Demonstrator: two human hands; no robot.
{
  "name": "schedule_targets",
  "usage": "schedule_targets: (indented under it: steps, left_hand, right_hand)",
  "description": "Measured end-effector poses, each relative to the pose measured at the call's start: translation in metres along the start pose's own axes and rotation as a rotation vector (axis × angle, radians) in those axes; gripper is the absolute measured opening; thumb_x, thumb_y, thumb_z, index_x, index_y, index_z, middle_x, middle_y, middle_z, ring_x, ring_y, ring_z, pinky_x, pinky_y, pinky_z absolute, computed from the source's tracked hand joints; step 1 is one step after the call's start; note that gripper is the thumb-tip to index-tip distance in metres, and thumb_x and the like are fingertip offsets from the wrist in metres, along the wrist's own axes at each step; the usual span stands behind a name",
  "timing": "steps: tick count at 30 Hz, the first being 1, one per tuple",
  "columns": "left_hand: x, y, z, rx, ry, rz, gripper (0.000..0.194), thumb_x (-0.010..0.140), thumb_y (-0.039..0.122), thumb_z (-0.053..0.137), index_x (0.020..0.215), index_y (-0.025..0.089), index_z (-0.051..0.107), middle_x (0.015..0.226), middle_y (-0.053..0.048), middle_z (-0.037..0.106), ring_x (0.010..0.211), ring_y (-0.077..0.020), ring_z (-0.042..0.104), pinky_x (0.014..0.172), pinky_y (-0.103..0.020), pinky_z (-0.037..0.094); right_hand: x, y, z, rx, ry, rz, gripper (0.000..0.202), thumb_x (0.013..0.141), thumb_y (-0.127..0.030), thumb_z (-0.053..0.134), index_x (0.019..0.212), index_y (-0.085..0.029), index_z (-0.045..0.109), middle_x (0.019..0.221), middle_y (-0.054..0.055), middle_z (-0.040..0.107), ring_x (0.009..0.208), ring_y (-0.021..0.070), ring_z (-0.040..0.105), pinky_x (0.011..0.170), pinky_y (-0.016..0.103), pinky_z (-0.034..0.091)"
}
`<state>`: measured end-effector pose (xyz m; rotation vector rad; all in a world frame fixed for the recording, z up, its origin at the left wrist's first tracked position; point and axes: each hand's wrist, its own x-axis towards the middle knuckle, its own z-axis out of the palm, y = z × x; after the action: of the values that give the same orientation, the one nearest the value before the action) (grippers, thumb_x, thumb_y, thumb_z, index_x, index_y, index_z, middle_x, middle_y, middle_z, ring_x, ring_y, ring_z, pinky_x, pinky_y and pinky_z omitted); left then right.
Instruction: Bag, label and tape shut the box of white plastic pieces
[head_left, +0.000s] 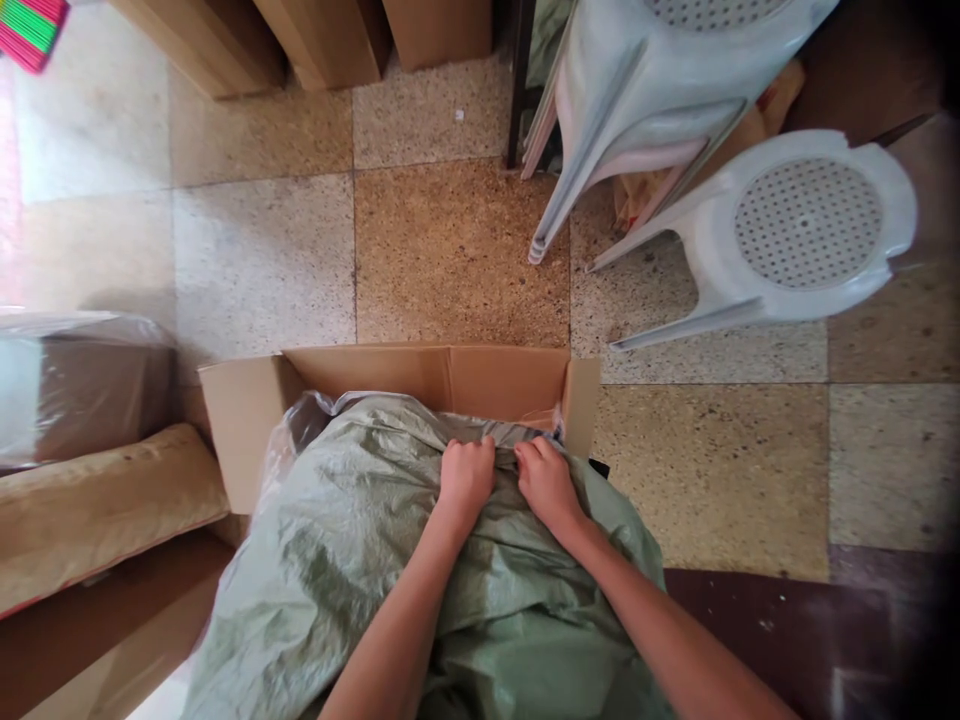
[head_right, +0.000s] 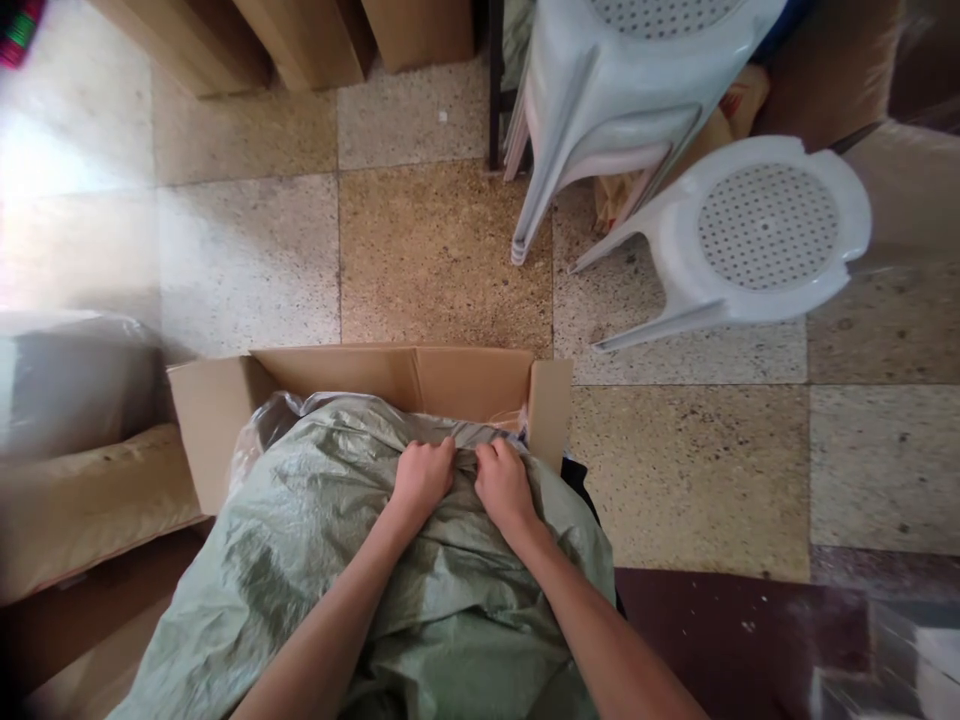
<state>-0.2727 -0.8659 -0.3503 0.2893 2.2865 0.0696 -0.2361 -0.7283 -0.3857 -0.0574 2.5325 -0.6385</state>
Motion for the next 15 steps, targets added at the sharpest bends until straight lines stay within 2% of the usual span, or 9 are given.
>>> schedule_targets:
  steps: [7, 11, 13, 15]
  left_hand:
    - [-0.019, 0.003, 0.003, -0.052, 0.0, -0.014, 0.02, 0.089, 0.01, 0.041, 0.094, 0.013, 0.061, 0.084, -0.013, 0.072, 0.08, -0.0255, 0.07, 0.08, -0.037, 0.048]
    - [-0.028, 0.003, 0.007, -0.085, 0.006, -0.034, 0.02, 0.088, 0.008, 0.042, 0.094, 0.014, 0.06, 0.084, -0.012, 0.072, 0.079, -0.0248, 0.07, 0.081, -0.037, 0.047]
    - [-0.03, 0.004, 0.01, -0.098, 0.005, -0.04, 0.02, 0.089, 0.009, 0.041, 0.094, 0.014, 0.06, 0.084, -0.012, 0.072, 0.08, -0.0239, 0.069, 0.083, -0.037, 0.046]
    - [-0.031, 0.004, 0.013, -0.108, 0.002, -0.04, 0.02, 0.09, 0.009, 0.04, 0.094, 0.014, 0.06, 0.085, -0.012, 0.072, 0.082, -0.023, 0.069, 0.085, -0.036, 0.045]
  right_hand:
    - [-0.016, -0.005, -0.004, 0.033, -0.015, -0.038, 0.026, 0.093, -0.01, 0.042, 0.088, -0.013, 0.067, 0.087, 0.008, 0.06, 0.085, 0.0191, 0.054, 0.079, 0.028, 0.038]
    - [-0.017, -0.006, -0.014, 0.056, -0.044, -0.067, 0.028, 0.094, -0.015, 0.04, 0.087, -0.014, 0.067, 0.087, 0.009, 0.06, 0.086, 0.0202, 0.054, 0.081, 0.03, 0.039]
    - [-0.007, -0.001, -0.021, 0.22, -0.022, 0.049, 0.02, 0.091, -0.022, 0.049, 0.089, -0.016, 0.068, 0.092, 0.009, 0.062, 0.093, 0.0216, 0.053, 0.088, 0.031, 0.038]
    - [0.01, 0.008, -0.027, 0.482, 0.032, 0.298, 0.017, 0.084, -0.029, 0.059, 0.093, -0.017, 0.067, 0.094, 0.008, 0.064, 0.097, 0.0219, 0.054, 0.09, 0.032, 0.04]
